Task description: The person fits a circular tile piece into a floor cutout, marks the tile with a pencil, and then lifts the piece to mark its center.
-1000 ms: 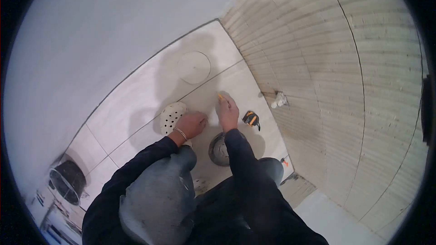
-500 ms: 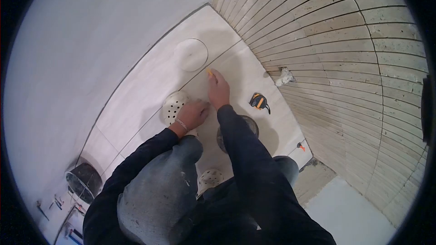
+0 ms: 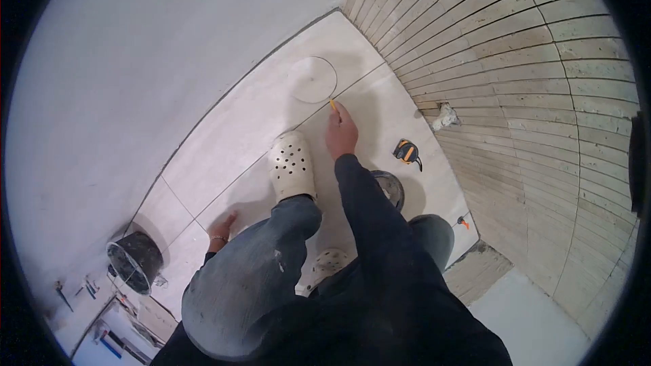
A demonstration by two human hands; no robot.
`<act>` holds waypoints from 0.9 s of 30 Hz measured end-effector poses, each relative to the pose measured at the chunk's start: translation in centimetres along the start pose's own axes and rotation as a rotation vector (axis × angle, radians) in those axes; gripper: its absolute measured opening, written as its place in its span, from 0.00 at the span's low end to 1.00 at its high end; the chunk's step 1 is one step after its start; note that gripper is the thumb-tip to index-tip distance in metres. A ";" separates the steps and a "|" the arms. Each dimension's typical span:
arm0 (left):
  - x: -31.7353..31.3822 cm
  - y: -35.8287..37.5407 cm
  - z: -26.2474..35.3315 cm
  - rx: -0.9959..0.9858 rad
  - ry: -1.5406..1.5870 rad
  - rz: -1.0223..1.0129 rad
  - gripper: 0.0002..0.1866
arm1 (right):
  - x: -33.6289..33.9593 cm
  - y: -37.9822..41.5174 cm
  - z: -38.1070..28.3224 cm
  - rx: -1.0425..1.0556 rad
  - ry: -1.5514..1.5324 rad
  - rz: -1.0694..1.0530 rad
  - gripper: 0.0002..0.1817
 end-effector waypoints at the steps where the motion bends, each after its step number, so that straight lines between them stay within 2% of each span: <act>1: 2.4 10.5 11.6 -0.212 -0.168 -0.124 0.44 | -0.2 0.0 0.3 0.008 -0.006 0.009 0.21; 2: 4.2 19.7 21.2 -0.446 -0.337 -0.165 0.40 | -0.5 -0.1 0.7 0.011 -0.005 0.018 0.21; 3: 6.1 24.3 26.8 -0.612 -0.442 -0.145 0.37 | -0.6 -0.1 1.2 0.007 0.021 0.021 0.20; 4: 7.6 27.2 29.9 -0.734 -0.463 -0.121 0.34 | -0.5 -0.1 1.1 0.005 0.048 0.020 0.19; 5: 7.8 27.5 29.7 -0.740 -0.462 -0.121 0.34 | -0.4 0.0 0.9 0.008 0.050 0.025 0.19; 11: 10.7 31.0 30.0 -1.069 0.053 -0.237 0.40 | -0.7 0.3 0.1 0.006 0.047 0.091 0.19; 16: 11.8 30.6 28.9 -1.076 0.185 -0.198 0.38 | -0.6 0.2 0.1 -0.069 0.000 0.115 0.19; 22: 11.5 29.1 28.5 -1.045 0.250 -0.198 0.35 | -0.4 0.7 -0.1 0.068 0.041 0.124 0.20; 27: 11.6 28.4 27.8 -1.013 0.276 -0.206 0.33 | -0.6 0.5 -0.2 0.010 0.034 0.102 0.19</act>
Point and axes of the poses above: each hand's wrist, its own y-axis away from the middle knuckle, its own x-axis out of the back of the hand, z = x × y, the point moved 7 cm from there along -y, towards the middle knuckle, and after that the axes turned 2 degrees about x, right-handed, at the moved point
